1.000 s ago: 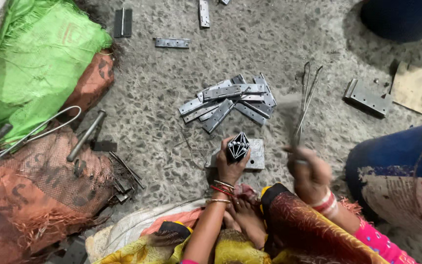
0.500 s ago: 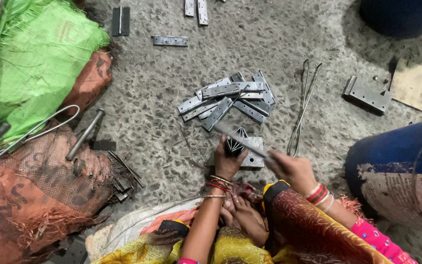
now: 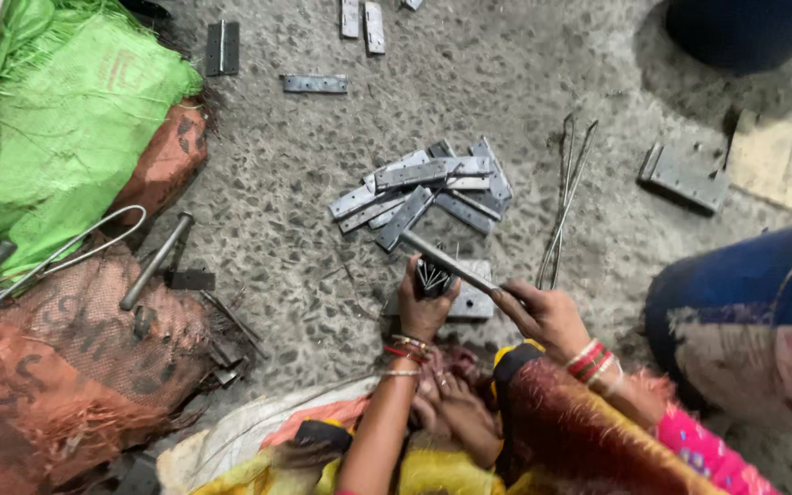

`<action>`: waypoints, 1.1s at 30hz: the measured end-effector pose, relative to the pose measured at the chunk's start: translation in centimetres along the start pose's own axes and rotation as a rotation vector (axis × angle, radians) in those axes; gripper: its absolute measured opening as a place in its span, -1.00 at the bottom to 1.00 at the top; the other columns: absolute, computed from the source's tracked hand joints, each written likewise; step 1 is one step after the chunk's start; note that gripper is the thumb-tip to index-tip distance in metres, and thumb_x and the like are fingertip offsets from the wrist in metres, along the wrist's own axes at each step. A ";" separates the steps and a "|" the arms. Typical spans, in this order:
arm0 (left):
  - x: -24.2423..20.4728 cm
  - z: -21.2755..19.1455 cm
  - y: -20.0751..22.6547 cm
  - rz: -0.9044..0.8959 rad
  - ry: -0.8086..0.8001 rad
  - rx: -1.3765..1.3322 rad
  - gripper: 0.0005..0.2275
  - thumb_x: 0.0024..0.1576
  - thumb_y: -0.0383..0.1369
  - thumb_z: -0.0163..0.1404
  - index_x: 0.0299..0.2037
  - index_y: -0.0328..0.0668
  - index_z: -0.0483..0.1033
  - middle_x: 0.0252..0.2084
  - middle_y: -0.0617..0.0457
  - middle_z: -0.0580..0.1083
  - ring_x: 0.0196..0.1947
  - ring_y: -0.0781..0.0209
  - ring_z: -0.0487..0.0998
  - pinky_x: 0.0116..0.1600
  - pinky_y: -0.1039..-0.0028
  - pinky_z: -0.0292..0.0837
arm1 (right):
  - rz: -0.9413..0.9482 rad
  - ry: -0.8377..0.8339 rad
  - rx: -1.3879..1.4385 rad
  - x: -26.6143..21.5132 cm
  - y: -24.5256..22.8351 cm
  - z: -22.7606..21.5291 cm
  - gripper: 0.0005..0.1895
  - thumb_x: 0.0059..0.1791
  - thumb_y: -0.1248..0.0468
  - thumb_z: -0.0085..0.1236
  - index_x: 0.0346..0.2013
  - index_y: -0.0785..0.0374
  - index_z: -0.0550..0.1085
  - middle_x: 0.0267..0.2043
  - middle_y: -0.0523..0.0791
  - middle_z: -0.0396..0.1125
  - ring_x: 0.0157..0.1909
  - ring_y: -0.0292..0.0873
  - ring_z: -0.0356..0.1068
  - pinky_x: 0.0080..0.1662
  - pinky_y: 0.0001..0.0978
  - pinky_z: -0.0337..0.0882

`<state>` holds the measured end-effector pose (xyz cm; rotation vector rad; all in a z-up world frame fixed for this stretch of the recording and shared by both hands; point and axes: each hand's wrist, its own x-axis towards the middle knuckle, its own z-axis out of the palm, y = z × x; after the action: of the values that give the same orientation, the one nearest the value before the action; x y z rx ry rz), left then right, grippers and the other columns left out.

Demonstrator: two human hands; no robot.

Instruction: The person sits on the floor and repeatedly picks up small metal parts, places them on a metal block, and strikes them with a hammer. They then drop the parts into a nearby bucket.

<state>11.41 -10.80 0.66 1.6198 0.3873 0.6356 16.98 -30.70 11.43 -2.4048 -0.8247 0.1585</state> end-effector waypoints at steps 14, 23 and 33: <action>-0.3 -0.1 0.1 0.021 -0.059 -0.039 -0.57 -0.02 -0.37 0.34 -0.02 -0.21 0.40 -0.31 0.04 0.55 -0.35 0.23 0.57 -0.22 0.38 0.52 | 0.424 0.016 0.232 -0.5 4.7 0.8 -0.59 0.10 -0.05 0.04 -0.14 0.19 0.65 -0.55 -0.05 0.43 -0.50 -0.16 0.37 -0.39 -0.25 0.38; -0.4 -0.4 -3.6 0.060 -0.100 -0.040 -0.76 0.13 -0.40 0.31 -0.05 -0.17 0.57 -0.15 0.07 0.61 -0.20 0.22 0.64 -0.05 0.38 0.54 | 0.172 0.094 -0.602 -3.4 9.9 3.2 -0.65 -0.08 -0.09 0.17 -0.21 0.05 0.59 -0.32 -0.01 0.48 -0.23 0.08 0.50 -0.18 0.10 0.39; -1.1 -3.7 4.0 -0.902 -0.067 -1.082 -0.72 0.11 -0.33 0.09 -0.04 -0.33 0.49 -0.17 -0.05 0.54 -0.16 0.05 0.60 0.02 0.24 0.54 | 0.311 -0.667 0.769 3.1 1.0 4.3 -0.38 -0.11 -0.04 0.34 0.06 0.37 0.54 -0.08 -0.13 0.54 -0.11 -0.32 0.51 -0.08 -0.43 0.54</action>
<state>7.86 -9.08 4.57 0.3339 0.5378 0.0261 18.74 -27.39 7.60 -1.7044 -0.4994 1.2106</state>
